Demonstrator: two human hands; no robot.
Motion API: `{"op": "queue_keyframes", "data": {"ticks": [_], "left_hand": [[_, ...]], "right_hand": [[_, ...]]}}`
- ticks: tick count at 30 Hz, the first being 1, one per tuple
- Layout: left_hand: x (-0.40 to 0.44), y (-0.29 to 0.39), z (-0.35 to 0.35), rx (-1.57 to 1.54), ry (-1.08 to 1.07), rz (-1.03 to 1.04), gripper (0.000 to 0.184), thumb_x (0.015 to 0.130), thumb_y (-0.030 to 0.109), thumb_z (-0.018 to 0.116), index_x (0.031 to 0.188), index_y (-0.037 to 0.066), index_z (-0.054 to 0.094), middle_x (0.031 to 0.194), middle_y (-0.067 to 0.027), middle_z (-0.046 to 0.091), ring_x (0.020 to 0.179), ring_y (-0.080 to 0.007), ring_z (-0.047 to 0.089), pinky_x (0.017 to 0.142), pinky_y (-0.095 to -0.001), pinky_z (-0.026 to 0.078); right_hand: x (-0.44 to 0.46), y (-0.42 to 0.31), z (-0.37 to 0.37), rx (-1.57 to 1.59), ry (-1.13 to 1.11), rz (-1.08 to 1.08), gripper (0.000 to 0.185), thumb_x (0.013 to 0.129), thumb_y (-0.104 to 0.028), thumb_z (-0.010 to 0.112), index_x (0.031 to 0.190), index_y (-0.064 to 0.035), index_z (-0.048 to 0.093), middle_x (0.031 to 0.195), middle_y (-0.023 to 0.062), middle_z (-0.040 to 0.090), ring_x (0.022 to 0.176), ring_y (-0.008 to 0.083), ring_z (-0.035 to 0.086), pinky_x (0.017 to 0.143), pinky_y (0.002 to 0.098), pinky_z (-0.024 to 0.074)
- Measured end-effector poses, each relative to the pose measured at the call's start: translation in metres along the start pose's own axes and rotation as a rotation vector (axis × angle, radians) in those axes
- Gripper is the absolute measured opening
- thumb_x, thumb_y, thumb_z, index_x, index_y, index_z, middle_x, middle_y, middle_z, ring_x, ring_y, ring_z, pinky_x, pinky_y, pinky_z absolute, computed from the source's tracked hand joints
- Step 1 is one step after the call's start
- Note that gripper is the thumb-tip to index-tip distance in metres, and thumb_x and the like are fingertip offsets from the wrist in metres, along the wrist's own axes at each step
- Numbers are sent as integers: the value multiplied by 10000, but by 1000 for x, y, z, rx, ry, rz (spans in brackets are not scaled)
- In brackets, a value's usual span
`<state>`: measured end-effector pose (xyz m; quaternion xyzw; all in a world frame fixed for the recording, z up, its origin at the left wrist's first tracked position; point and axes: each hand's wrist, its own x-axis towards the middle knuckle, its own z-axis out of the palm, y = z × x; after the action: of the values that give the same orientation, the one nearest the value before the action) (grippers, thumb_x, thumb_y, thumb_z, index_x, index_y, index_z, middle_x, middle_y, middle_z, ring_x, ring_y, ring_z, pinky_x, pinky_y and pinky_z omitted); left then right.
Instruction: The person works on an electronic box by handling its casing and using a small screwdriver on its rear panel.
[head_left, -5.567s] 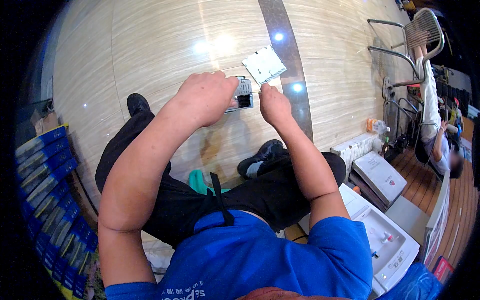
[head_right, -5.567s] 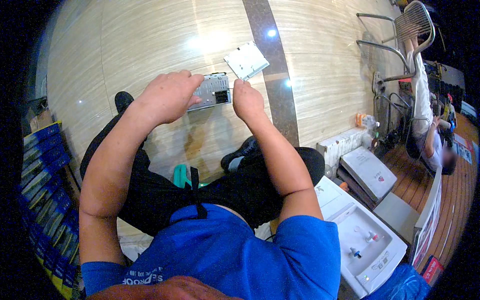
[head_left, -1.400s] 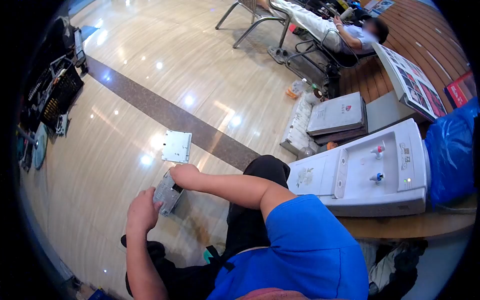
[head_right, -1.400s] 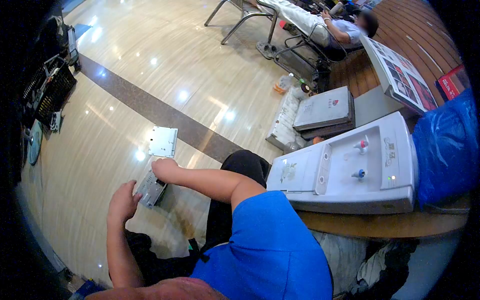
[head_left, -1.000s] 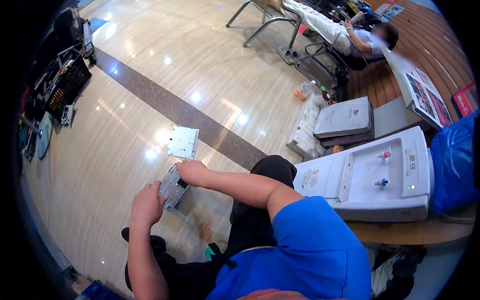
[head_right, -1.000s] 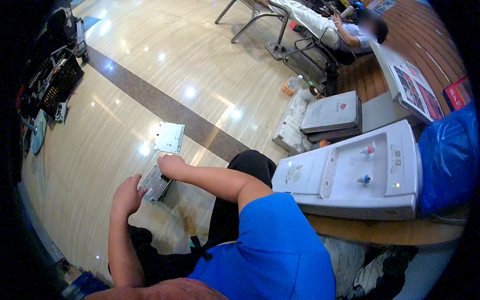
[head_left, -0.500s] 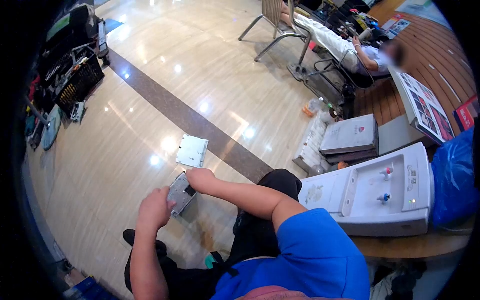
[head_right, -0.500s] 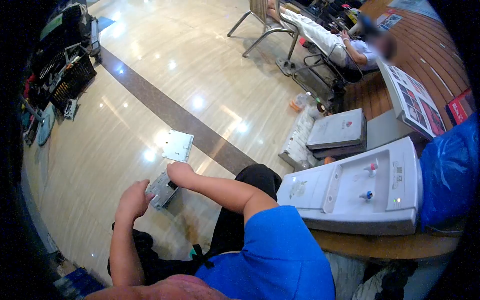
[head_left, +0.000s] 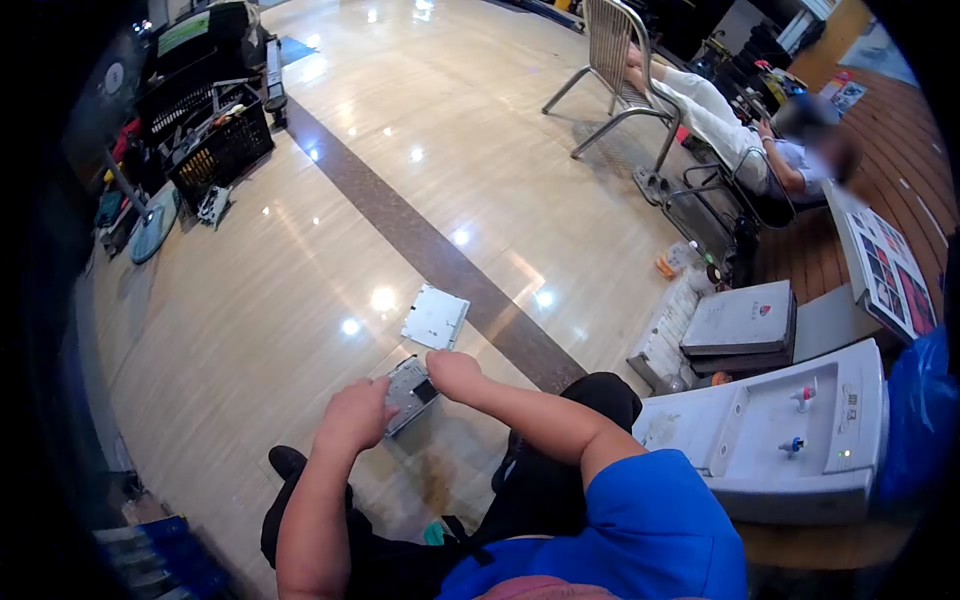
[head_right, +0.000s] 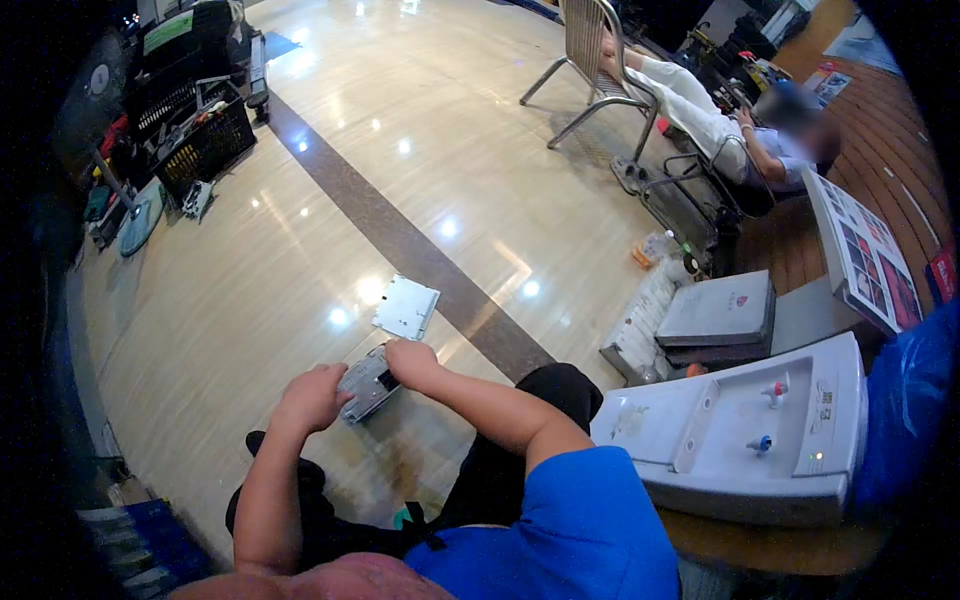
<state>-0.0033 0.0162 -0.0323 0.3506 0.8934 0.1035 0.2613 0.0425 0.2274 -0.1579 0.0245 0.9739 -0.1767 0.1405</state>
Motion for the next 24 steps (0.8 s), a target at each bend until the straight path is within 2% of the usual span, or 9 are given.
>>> {"op": "queue_keyframes", "data": {"ticks": [7, 9, 19, 21, 24], "left_hand": [[-3, 0, -2, 24, 17, -3, 390, 869, 332, 670, 1141, 70, 569, 1050, -180, 641, 969, -373, 639, 819, -475, 516], [-5, 3, -8, -3, -43, -48, 380, 882, 299, 659, 1179, 86, 555, 1097, -184, 627, 1038, -374, 604, 868, -475, 494], [-3, -1, -7, 11, -65, -54, 432, 894, 314, 647, 1250, 98, 535, 1116, -182, 620, 1039, -371, 609, 875, -470, 494], [-3, -2, -2, 30, 0, -19, 386, 886, 349, 653, 1142, 74, 564, 1065, -171, 636, 1002, -351, 633, 838, -470, 507], [-3, 1, -6, 36, -27, -39, 386, 887, 354, 651, 1144, 79, 566, 1068, -167, 638, 999, -349, 634, 840, -467, 509]], "right_hand": [[-4, -3, 1, -53, 19, -34, 135, 886, -110, 493, 932, -5, 563, 907, 224, 644, 790, 388, 679, 646, 491, 548], [-3, -5, 4, -49, 53, -35, 129, 884, -107, 492, 930, -3, 554, 903, 227, 640, 782, 389, 679, 639, 492, 547], [4, -1, 3, -104, -8, -23, 146, 894, -125, 482, 948, -13, 560, 896, 213, 660, 795, 364, 688, 644, 474, 553], [-1, -3, 2, -115, -22, -26, 169, 901, -142, 480, 965, -19, 576, 913, 203, 666, 811, 353, 693, 651, 462, 558], [-4, -5, 2, -117, 42, -45, 179, 900, -144, 481, 959, -18, 593, 924, 209, 668, 814, 357, 692, 659, 462, 558]]}}
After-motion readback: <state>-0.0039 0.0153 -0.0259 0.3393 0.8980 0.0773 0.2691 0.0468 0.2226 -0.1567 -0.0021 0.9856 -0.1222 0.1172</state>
